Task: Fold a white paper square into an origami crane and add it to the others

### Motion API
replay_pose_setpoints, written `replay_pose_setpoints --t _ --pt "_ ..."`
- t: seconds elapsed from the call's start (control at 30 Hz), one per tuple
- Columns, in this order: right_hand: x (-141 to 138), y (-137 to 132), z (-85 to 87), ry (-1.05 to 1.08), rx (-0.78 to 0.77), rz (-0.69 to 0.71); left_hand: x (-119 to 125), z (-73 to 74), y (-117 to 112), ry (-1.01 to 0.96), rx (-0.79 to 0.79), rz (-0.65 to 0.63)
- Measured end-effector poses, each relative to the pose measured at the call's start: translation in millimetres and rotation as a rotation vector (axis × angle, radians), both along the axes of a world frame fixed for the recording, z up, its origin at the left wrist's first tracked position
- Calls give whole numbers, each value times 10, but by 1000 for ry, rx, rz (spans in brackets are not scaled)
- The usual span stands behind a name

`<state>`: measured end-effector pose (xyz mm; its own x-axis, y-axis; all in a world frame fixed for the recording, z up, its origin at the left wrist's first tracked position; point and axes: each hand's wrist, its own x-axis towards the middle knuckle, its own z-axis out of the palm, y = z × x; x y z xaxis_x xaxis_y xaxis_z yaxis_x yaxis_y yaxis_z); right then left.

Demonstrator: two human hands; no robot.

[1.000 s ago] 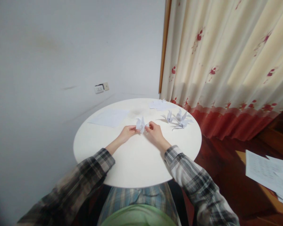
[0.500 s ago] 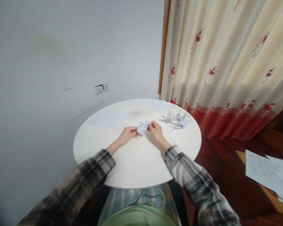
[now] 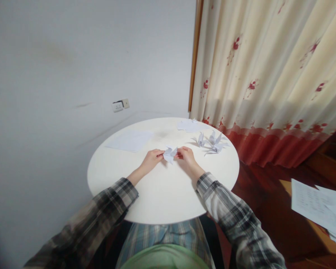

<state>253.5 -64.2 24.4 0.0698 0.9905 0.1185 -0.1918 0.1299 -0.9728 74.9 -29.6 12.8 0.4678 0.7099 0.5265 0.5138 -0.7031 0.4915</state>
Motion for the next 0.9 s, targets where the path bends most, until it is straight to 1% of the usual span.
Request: replay_pose_setpoints --t 0.23,0.4,0.53,0.67,0.73,0.9 --pt "32 21 -23 18 -56 -6 -10 -16 10 41 40 0" --pt "19 21 -20 44 -89 3 -3 -13 7 42 19 -3" --pt "12 0 8 1 -41 2 10 -13 -5 8 -17 9" --pt "37 6 9 -167 49 -40 17 5 -28 -5 -51 12" --pt "49 19 -2 -217 76 -53 18 15 -36 -3 -64 12" --pt "53 48 -37 -205 73 -52 18 11 -30 -4 -77 -4"
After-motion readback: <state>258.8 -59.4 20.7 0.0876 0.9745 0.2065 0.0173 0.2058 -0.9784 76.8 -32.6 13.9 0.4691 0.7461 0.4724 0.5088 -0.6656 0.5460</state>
